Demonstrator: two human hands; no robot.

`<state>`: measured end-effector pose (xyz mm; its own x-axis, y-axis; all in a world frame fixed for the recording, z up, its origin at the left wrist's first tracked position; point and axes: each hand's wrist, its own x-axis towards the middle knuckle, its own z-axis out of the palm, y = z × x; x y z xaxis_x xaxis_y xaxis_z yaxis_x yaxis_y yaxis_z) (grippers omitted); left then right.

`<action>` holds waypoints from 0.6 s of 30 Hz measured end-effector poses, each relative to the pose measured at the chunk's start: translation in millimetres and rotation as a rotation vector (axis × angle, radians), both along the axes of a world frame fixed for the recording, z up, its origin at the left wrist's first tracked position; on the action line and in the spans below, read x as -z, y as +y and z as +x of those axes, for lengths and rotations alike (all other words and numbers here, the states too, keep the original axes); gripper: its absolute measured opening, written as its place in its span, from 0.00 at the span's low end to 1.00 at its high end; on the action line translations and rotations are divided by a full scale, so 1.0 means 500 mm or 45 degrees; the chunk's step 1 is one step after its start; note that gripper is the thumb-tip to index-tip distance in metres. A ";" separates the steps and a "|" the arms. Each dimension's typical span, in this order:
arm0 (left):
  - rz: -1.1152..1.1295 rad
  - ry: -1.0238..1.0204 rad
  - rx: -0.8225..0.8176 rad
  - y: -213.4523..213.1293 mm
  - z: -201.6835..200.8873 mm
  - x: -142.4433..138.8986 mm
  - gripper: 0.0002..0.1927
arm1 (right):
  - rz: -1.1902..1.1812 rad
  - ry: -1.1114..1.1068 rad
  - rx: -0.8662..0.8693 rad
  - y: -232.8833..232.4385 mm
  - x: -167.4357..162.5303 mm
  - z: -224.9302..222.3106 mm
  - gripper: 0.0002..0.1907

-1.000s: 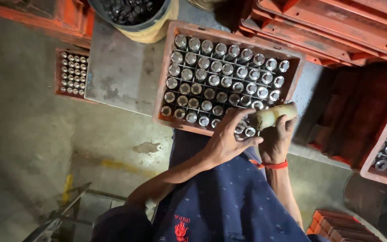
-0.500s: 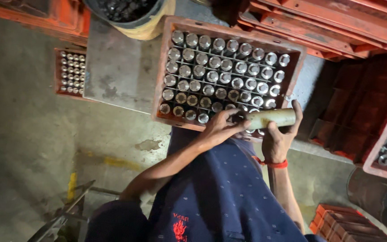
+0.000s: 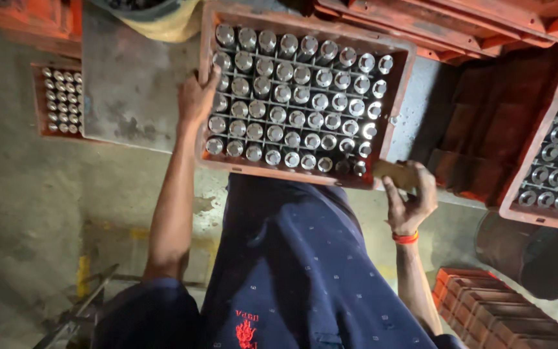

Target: The person repeatedly picks up small metal caps from a bucket and places them into a red crate, filling the crate's compartments. The person also uses a cylindrical tool to press down on the caps in the crate.

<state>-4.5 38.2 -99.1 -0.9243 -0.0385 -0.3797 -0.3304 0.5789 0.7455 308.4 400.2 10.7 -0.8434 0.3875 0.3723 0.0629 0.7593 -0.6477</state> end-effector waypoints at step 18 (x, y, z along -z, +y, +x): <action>-0.112 0.282 -0.017 0.004 0.001 -0.005 0.32 | 0.077 0.172 -0.279 0.021 0.046 -0.084 0.16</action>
